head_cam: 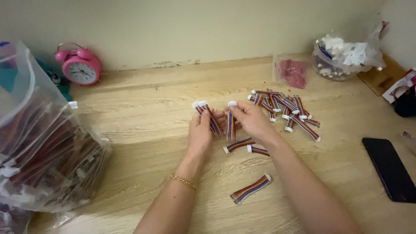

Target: The person sorts multicolored ribbon cables on a desk by picking them up from a pile and placing them into a plastic bag.

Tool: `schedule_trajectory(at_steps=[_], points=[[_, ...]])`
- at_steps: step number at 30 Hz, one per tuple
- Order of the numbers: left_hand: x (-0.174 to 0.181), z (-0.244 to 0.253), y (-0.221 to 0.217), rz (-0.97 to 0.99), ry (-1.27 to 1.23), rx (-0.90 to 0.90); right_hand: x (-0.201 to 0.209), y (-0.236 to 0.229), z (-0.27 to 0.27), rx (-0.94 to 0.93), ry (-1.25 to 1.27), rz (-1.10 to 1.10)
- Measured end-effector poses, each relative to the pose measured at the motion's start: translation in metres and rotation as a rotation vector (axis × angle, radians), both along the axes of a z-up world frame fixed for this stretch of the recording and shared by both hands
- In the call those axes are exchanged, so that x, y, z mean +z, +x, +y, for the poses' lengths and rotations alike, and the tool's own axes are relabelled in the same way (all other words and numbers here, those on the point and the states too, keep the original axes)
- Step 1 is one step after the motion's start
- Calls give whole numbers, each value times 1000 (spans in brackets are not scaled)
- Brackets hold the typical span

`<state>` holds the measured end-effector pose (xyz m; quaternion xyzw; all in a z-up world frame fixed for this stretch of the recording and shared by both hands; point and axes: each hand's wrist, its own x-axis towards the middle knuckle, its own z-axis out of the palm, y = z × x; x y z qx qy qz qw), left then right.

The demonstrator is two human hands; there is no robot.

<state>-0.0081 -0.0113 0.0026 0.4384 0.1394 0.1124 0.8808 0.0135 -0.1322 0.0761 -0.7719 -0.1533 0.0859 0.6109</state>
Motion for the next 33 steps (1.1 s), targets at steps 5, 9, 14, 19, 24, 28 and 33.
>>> schedule_trajectory(at_steps=[5, 9, 14, 19, 24, 28, 33], points=[[-34, 3, 14, -46, 210, -89, -14, 10, -2, -52, -38, -22], [-15, -9, 7, -86, 202, -141, -32, 22, -9, -31, 30, -26], [-34, -6, 14, -143, -24, -83, -3, 14, -27, 156, -265, -145], [-13, 5, 7, -3, -57, -47, 2, 1, -38, 440, -929, -383], [-6, 5, 4, 27, -118, -65, -14, 13, -34, 472, -1019, -366], [-15, 4, 9, 34, -192, -39, 10, 4, -39, 365, -947, -294], [-18, -1, 8, 17, -127, -42, -10, 17, -42, 95, -295, -32]])
